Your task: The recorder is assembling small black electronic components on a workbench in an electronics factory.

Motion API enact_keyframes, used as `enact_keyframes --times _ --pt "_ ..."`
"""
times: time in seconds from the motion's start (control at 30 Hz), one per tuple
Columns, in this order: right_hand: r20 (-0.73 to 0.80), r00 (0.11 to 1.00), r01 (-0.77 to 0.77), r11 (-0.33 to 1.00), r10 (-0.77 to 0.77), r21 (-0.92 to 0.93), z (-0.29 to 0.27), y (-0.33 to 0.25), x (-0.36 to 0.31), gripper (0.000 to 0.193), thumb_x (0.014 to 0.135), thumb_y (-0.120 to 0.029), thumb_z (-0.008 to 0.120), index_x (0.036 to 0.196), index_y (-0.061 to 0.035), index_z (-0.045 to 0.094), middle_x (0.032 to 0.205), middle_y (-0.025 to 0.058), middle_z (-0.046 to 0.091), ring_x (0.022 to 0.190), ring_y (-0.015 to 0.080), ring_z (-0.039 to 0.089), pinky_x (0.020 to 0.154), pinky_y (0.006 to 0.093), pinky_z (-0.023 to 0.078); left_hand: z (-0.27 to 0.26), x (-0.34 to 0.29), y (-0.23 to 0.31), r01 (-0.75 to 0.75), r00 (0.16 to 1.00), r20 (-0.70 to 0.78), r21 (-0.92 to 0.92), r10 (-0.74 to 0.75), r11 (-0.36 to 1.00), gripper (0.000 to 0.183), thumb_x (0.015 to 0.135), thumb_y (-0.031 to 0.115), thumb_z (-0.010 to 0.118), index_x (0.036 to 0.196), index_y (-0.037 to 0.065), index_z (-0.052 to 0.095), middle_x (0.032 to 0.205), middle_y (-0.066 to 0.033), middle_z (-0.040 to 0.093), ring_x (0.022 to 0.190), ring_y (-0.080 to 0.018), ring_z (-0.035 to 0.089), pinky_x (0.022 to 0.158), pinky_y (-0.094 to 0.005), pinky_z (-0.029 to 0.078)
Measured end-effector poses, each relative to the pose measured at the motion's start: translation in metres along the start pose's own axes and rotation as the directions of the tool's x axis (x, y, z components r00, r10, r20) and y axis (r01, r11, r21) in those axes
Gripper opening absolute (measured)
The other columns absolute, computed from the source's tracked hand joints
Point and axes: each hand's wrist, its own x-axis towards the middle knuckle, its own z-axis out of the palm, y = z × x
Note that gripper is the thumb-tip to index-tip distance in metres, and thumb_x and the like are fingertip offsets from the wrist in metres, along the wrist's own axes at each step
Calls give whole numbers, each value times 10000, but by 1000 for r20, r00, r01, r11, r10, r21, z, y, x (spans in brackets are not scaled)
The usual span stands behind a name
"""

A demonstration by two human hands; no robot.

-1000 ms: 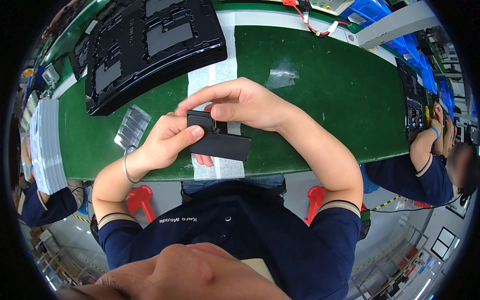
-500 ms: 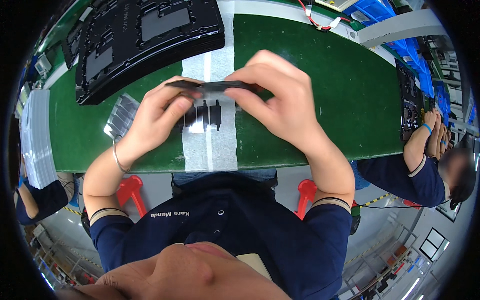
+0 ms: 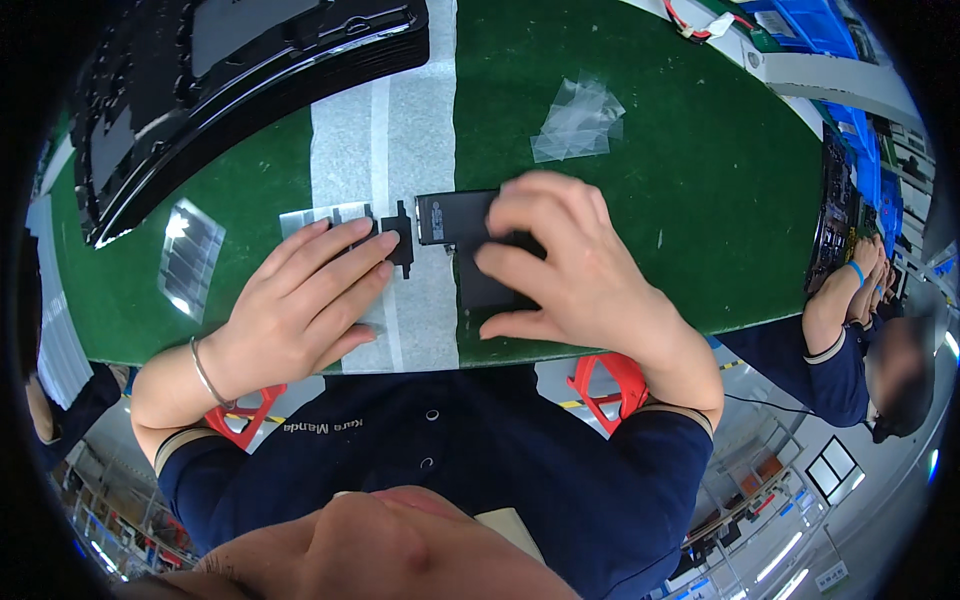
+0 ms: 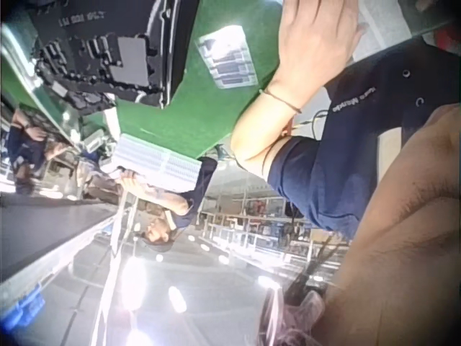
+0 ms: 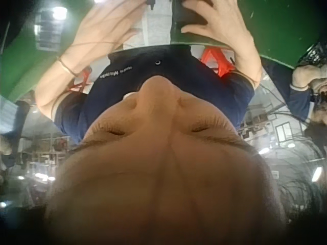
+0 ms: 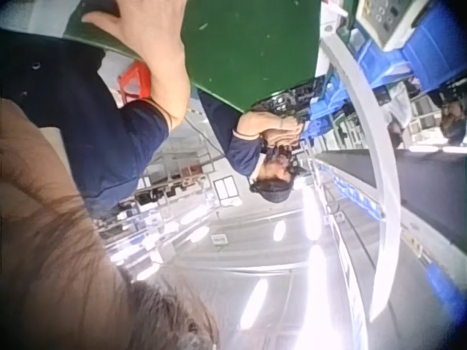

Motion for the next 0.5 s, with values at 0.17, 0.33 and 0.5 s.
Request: enact_keyframes --times 0.17,0.33,0.5 --pt "39 987 -155 988 156 -17 -1 0 7 733 428 -266 807 1117 -130 598 1258 83 447 1142 300 404 892 422 336 1 -2 -2 19 1000 15 6 -19 1000 503 690 249 638 1107 -23 565 1243 -144 513 1168 -312 472 989 -435 355" --pt "58 986 -156 988 154 13 1 -1 7 729 422 -230 802 1114 -114 604 1217 96 457 1090 306 415 871 419 347 4 -1 -4 27 999 -22 30 -26 999 388 708 216 605 1040 15 607 1236 -102 527 1168 -255 477 981 -392 365" --pt "37 987 -159 986 157 52 3 -3 11 693 409 -220 788 1074 -106 629 1166 117 463 1029 321 417 850 420 348 5 0 -4 48 998 -39 27 -46 999 272 750 172 554 972 37 633 1217 -76 547 1150 -219 497 967 -361 381"
